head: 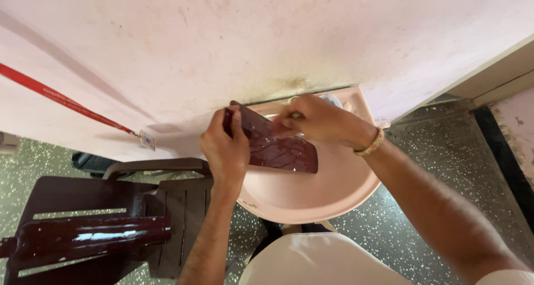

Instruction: The person scrubs a dark brown plastic chair armrest with a toothbrush and soap in a sink. They repeatedly apply soap and scrub the surface, then rinse the toothbrush under running water.

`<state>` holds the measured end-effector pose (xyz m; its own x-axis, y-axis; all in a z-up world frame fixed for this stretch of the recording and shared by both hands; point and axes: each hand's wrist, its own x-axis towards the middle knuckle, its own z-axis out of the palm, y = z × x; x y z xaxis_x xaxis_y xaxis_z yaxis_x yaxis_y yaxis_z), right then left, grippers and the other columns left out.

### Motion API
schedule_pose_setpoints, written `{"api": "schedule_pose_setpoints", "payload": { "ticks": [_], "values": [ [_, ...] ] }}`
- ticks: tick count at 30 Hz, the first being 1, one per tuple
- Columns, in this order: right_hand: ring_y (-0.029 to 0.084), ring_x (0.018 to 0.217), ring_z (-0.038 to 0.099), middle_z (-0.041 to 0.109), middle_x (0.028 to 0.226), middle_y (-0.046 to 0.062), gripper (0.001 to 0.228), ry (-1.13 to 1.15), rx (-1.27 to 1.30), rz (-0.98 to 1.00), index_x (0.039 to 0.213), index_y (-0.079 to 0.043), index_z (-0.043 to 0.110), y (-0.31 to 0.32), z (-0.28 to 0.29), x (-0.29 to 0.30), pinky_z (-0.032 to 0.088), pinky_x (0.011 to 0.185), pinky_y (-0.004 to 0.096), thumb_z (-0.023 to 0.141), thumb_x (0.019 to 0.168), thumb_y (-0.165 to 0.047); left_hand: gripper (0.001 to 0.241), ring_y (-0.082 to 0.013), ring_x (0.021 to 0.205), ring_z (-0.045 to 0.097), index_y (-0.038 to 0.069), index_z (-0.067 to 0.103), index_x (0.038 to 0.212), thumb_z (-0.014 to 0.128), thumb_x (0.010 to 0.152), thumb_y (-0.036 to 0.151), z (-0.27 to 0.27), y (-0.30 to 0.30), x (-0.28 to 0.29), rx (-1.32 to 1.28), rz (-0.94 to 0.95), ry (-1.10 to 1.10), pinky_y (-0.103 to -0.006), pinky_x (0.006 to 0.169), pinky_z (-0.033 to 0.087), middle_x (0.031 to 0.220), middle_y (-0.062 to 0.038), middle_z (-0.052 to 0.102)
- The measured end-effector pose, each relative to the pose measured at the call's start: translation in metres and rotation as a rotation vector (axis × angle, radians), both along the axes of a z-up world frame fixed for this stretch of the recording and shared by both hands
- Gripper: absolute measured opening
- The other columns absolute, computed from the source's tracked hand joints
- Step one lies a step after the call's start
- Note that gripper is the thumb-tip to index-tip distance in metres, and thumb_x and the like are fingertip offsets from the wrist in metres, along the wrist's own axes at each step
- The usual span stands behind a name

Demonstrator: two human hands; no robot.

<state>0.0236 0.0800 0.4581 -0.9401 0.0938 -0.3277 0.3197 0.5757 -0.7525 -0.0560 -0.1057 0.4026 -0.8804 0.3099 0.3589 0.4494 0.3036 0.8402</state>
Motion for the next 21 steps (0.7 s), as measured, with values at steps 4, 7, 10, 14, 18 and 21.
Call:
{"api": "schedule_pose_setpoints", "payload": {
  "ticks": [4, 7, 10, 14, 18, 21],
  "values": [
    [0.007, 0.084, 0.075, 0.081, 0.091, 0.006, 0.023, -0.295, -0.101, -0.249, 0.098, -0.002, 0.076, 0.031, -0.093, 0.024, 0.058, 0.079, 0.022, 0.060, 0.098, -0.018, 0.018, -0.0217, 0.056, 0.069, 0.000, 0.074, 0.103, 0.063, 0.102, 0.014, -0.016, -0.016, -0.004, -0.061, 0.109, -0.080, -0.0339, 0.047, 0.048, 0.076, -0.014, 0.075],
    [0.012, 0.082, 0.073, 0.077, 0.090, 0.009, 0.024, -0.343, -0.318, -0.484, 0.101, 0.001, 0.072, 0.056, -0.184, 0.035, 0.059, 0.078, 0.026, 0.054, 0.100, -0.014, 0.019, -0.0203, 0.049, 0.066, 0.000, 0.074, 0.105, 0.061, 0.103, 0.014, -0.016, -0.028, -0.008, -0.080, 0.171, -0.183, -0.0315, 0.040, 0.046, 0.074, -0.013, 0.074],
    [0.017, 0.080, 0.070, 0.072, 0.089, 0.011, 0.025, -0.275, -0.813, -0.834, 0.104, 0.004, 0.067, 0.073, -0.289, 0.036, 0.059, 0.077, 0.029, 0.047, 0.101, -0.011, 0.018, -0.0203, 0.057, 0.069, -0.003, 0.074, 0.106, 0.060, 0.103, 0.009, -0.015, -0.036, -0.001, -0.032, 0.218, -0.082, -0.0310, 0.048, 0.048, 0.079, -0.014, 0.075],
    [0.022, 0.079, 0.068, 0.068, 0.089, 0.013, 0.027, -0.113, -1.403, -1.096, 0.109, 0.007, 0.062, 0.089, -0.407, 0.012, 0.060, 0.077, 0.033, 0.040, 0.102, -0.007, 0.016, -0.0208, 0.077, 0.077, -0.005, 0.072, 0.105, 0.061, 0.103, 0.006, -0.011, -0.036, 0.000, 0.023, 0.257, 0.032, -0.0300, 0.062, 0.055, 0.092, -0.017, 0.077],
    [0.022, 0.078, 0.066, 0.069, 0.088, 0.011, 0.016, -0.096, -1.574, -1.040, 0.110, 0.004, 0.064, 0.086, -0.453, 0.010, 0.055, 0.072, 0.031, 0.050, 0.103, -0.002, 0.016, -0.0229, 0.081, 0.078, -0.005, 0.073, 0.106, 0.061, 0.103, 0.005, -0.013, -0.038, 0.002, -0.010, 0.257, 0.042, -0.0312, 0.066, 0.057, 0.095, -0.018, 0.077],
    [0.024, 0.087, 0.070, 0.071, 0.096, 0.015, 0.020, -0.149, -1.444, -0.920, 0.111, 0.007, 0.065, 0.071, -0.409, 0.011, 0.058, 0.080, 0.034, 0.050, 0.103, -0.004, 0.014, -0.0238, 0.082, 0.078, -0.005, 0.073, 0.106, 0.063, 0.102, 0.005, -0.012, -0.038, 0.001, 0.007, 0.239, 0.088, -0.0316, 0.067, 0.058, 0.095, -0.018, 0.077]
  ]
}}
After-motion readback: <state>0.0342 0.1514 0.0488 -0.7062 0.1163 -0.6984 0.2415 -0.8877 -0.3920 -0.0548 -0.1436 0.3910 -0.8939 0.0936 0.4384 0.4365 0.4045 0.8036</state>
